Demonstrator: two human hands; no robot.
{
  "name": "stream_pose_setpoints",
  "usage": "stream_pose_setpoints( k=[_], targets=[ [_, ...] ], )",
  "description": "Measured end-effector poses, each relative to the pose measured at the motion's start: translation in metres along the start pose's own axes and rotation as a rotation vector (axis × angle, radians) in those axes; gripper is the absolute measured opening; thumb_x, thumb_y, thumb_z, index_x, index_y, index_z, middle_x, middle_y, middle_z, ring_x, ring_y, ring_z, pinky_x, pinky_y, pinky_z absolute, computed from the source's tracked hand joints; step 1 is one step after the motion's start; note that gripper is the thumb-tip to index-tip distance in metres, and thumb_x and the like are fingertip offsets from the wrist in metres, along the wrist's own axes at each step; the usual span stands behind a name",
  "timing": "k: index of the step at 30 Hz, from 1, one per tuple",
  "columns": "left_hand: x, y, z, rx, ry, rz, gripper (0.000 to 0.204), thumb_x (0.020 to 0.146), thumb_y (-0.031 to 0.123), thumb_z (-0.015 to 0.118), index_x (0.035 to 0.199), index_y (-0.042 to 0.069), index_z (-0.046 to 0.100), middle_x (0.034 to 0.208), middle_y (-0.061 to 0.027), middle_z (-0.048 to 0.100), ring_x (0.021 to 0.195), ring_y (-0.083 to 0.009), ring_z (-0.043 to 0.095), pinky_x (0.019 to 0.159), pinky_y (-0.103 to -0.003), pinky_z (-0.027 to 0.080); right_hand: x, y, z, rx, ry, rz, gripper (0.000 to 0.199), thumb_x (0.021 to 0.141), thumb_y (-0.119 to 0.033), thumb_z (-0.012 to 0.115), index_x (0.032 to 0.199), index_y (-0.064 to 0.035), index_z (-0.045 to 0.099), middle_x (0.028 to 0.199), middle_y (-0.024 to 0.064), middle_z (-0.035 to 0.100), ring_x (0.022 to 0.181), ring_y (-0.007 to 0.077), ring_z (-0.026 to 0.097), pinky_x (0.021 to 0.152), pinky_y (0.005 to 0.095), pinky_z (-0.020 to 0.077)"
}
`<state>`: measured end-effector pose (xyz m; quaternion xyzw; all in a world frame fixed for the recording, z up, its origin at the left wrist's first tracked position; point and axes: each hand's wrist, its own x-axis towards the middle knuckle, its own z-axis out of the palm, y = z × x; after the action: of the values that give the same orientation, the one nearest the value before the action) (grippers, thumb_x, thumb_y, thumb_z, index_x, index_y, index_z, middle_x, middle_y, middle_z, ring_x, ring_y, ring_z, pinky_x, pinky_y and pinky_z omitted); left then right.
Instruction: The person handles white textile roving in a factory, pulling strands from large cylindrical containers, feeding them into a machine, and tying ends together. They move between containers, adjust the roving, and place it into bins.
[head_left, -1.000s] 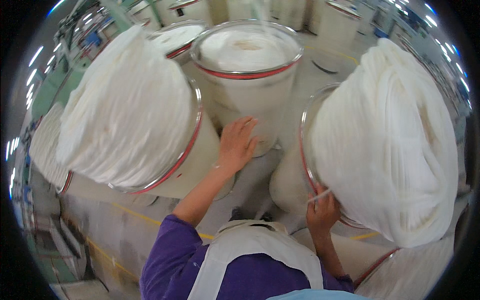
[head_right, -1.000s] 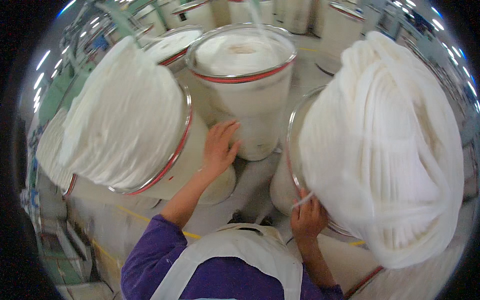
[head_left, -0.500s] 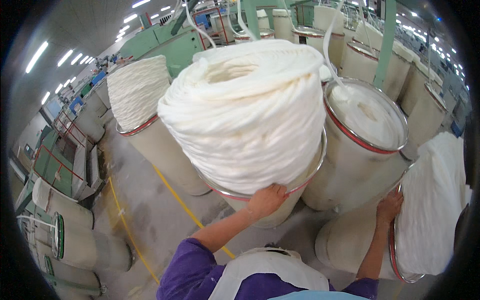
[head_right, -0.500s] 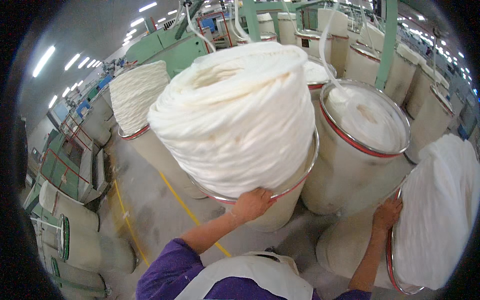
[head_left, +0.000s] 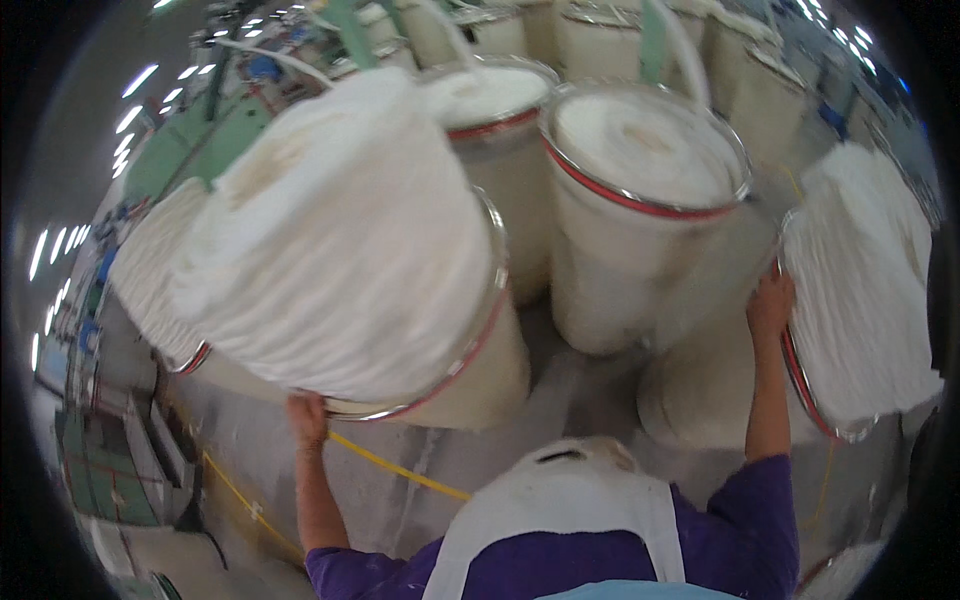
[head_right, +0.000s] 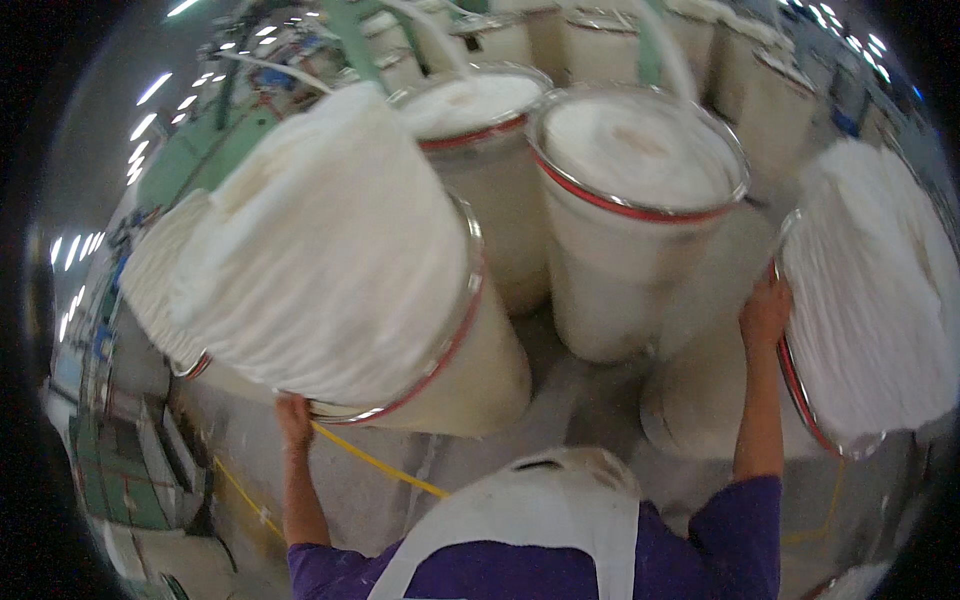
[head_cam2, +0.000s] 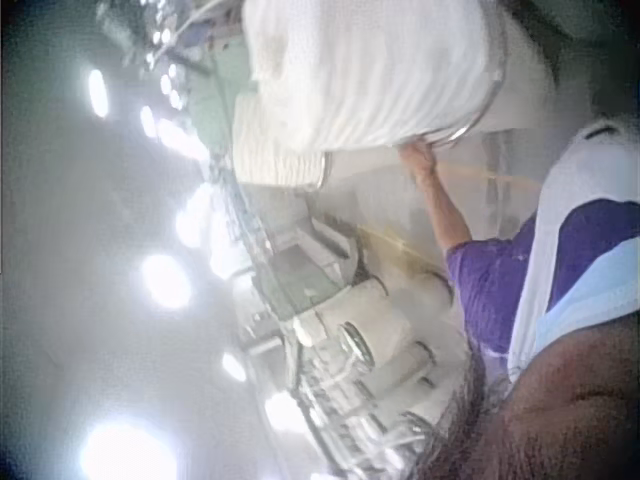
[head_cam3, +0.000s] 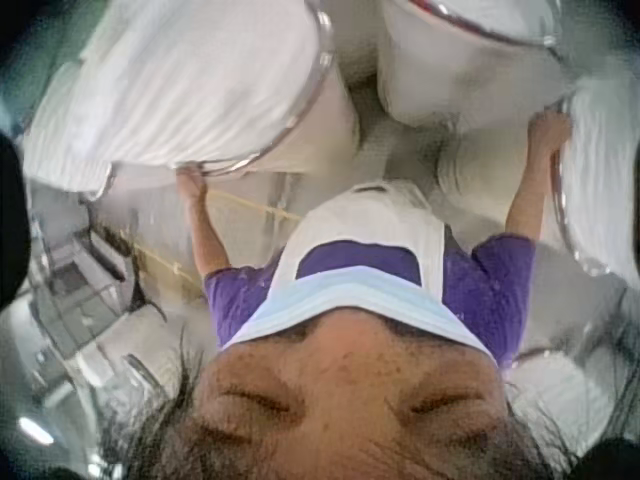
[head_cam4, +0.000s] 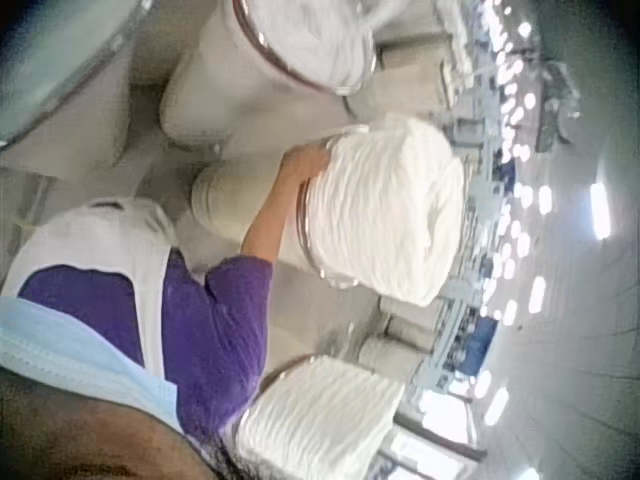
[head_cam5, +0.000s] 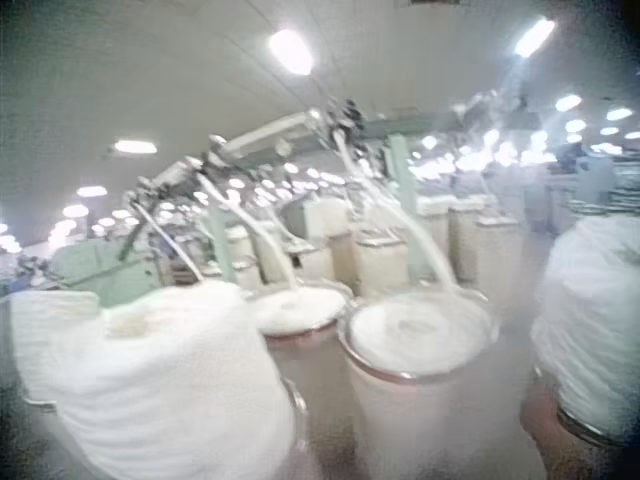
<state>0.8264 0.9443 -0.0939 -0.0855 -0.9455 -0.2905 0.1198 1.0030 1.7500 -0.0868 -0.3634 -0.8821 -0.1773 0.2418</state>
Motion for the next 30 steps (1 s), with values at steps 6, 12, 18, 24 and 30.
stream_pose_setpoints(
  k=[6,12,18,24,30],
  targets=[
    [0.009,-0.104,-0.017,0.057,0.320,-0.161,0.050,0.099,0.035,0.035,0.122,-0.007,0.048,0.127,-0.0289,0.046,0.119,-0.0396,0.044,0.101,-0.045,0.033,0.005,-0.009,-0.017,0.034,-0.082,0.050,0.034,0.071,-0.008,0.068,0.104,-0.0047,0.062,0.121,0.0234,0.050,0.113,0.0372,0.048,0.095,0.0436,0.0405],
    [-0.021,-0.071,-0.019,0.050,0.416,-0.241,0.063,0.099,0.042,0.038,0.142,-0.002,0.027,0.143,-0.0209,0.034,0.128,-0.0343,0.037,0.105,-0.040,0.033,-0.007,-0.016,-0.007,0.322,0.181,-0.079,0.038,0.073,-0.009,0.068,0.110,-0.0046,0.059,0.121,0.0182,0.053,0.115,0.0370,0.047,0.095,0.0479,0.0394],
    [-0.119,0.017,0.223,-0.115,-0.233,-0.739,0.038,0.094,0.028,0.049,0.121,0.002,0.051,0.119,-0.0143,0.055,0.108,-0.0299,0.054,0.089,-0.038,0.044,-0.027,-0.073,0.027,0.768,-0.659,-0.214,0.029,0.081,-0.020,0.066,0.105,-0.0050,0.064,0.107,0.0182,0.063,0.101,0.0367,0.058,0.089,0.0452,0.0446],
    [0.054,0.253,0.368,-0.219,-0.434,0.088,0.033,0.090,0.024,0.058,0.115,0.001,0.060,0.114,-0.0186,0.062,0.106,-0.0336,0.058,0.093,-0.042,0.043,0.059,-0.101,0.042,0.964,-0.723,-0.377,0.024,0.084,-0.027,0.066,0.100,-0.0087,0.066,0.088,0.0136,0.067,0.081,0.0327,0.064,0.074,0.0416,0.0506],
    [0.322,0.458,0.321,0.004,-0.083,0.736,0.018,0.085,0.014,0.059,0.098,0.004,0.065,0.108,-0.0130,0.063,0.104,-0.0325,0.056,0.096,-0.044,0.039,0.114,-0.093,0.024,1.193,-0.362,-0.370,0.023,0.078,-0.020,0.072,0.097,-0.0101,0.066,0.086,0.0087,0.067,0.077,0.0269,0.064,0.069,0.0371,0.0513]
  ],
)
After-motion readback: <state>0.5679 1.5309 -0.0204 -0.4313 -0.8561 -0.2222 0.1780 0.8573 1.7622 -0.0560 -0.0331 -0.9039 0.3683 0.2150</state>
